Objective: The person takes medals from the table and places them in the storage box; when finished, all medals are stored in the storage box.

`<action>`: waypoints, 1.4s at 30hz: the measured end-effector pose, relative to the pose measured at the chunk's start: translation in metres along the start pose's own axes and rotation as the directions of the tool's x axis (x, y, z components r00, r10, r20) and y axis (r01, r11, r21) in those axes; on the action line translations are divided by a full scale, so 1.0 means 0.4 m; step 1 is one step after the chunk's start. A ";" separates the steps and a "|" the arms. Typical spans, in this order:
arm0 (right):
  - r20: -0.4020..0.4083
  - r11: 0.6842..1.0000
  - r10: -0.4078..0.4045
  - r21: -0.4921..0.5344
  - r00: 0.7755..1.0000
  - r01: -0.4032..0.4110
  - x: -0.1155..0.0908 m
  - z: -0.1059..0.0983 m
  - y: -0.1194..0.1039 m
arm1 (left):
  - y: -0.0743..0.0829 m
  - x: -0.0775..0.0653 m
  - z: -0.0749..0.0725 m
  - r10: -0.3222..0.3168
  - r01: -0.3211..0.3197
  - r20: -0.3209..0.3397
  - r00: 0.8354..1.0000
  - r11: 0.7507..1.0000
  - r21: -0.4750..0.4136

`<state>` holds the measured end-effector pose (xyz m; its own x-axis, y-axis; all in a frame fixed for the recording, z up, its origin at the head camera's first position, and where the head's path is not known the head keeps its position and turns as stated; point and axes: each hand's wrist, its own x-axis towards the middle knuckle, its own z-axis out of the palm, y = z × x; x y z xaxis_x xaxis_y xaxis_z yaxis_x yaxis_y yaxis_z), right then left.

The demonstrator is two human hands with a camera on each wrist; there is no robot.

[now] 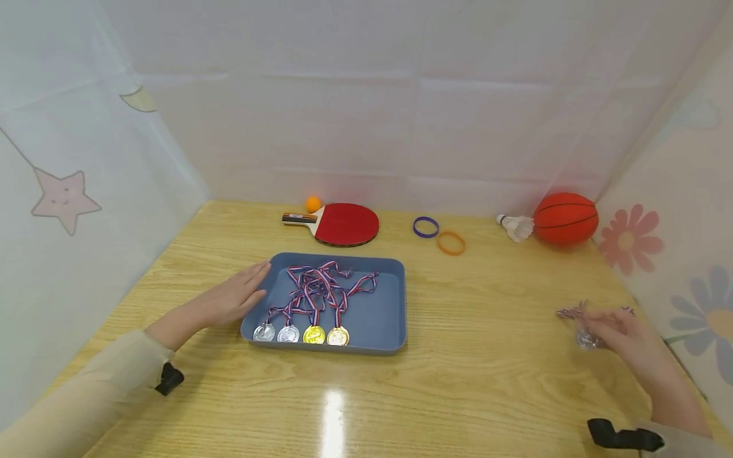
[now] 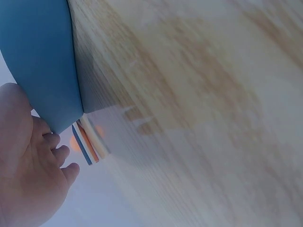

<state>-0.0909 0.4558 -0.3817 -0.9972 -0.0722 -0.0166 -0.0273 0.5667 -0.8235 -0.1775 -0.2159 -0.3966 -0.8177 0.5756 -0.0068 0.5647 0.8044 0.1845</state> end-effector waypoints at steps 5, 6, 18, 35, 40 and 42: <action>-0.033 0.998 -0.028 -0.055 0.999 0.027 0.019 -0.002 -0.048 | -0.001 -0.002 -0.001 0.000 0.000 -0.002 1.000 1.000 0.004; -0.038 0.998 -0.028 -0.049 0.999 0.026 0.024 -0.002 -0.058 | -0.001 -0.002 -0.001 0.002 -0.002 -0.003 1.000 1.000 0.006; -0.110 0.994 -0.091 -0.072 0.990 0.083 0.090 0.009 -0.190 | -0.004 -0.004 0.001 0.001 -0.001 -0.005 1.000 1.000 0.011; 0.027 0.914 -0.246 0.339 0.969 0.223 0.183 0.130 -0.376 | 0.001 -0.001 -0.003 -0.001 0.001 -0.007 1.000 1.000 -0.001; 0.053 0.929 -0.280 0.265 0.958 0.257 0.200 0.169 -0.436 | -0.001 0.001 0.000 0.000 0.000 -0.005 1.000 1.000 0.005; 0.061 0.916 -0.312 0.285 0.948 0.283 0.209 0.187 -0.457 | -0.001 0.001 0.000 -0.001 0.001 -0.003 1.000 1.000 0.006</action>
<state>-0.1641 0.2849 -0.2749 -0.9326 -0.2958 0.2066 -0.2878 0.2645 -0.9204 -0.1782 -0.2160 -0.3966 -0.8186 0.5744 -0.0042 0.5645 0.8058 0.1788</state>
